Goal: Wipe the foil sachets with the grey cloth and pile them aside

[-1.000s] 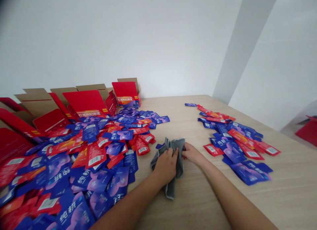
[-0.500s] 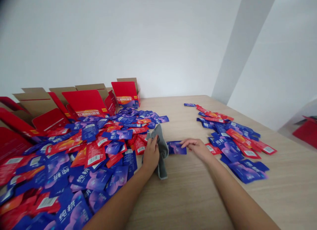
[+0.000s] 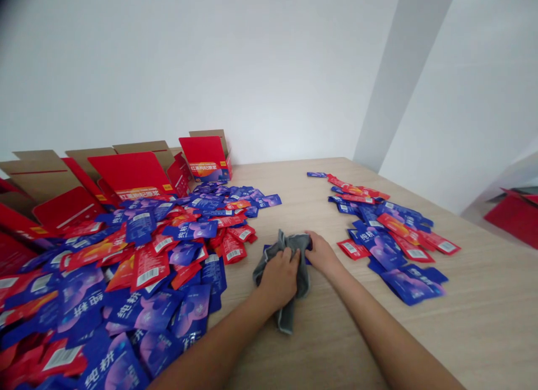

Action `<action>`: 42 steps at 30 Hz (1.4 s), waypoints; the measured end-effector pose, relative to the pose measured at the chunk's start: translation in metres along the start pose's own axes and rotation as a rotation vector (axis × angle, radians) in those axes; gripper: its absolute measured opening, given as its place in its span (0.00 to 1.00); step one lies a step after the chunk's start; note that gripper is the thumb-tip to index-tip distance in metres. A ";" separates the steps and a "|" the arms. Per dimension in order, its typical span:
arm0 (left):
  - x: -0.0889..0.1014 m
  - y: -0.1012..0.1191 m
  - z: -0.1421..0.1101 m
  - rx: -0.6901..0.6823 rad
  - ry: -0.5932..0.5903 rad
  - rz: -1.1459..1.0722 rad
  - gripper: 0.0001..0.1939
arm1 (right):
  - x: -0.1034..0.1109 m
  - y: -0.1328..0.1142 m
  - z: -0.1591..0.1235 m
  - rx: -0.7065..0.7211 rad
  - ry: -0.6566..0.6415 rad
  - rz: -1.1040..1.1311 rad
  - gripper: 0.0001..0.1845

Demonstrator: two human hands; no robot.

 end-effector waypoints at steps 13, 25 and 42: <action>0.002 0.004 -0.006 -0.029 -0.028 0.050 0.25 | -0.005 0.001 0.003 0.051 -0.064 0.079 0.28; 0.006 -0.052 -0.006 0.202 0.037 0.117 0.22 | 0.036 -0.005 0.008 -0.221 0.072 0.423 0.16; 0.004 -0.052 -0.007 0.176 0.055 0.102 0.24 | 0.064 -0.068 0.043 0.008 0.122 -0.231 0.24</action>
Point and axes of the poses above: each hand's wrist, its own z-axis towards the middle knuckle, its own x-axis out of the back of the hand, y = z × x, the point moved 8 cm from there along z, towards the middle knuckle, and after that the axes turned 3 degrees about -y, right-handed, at the moved point
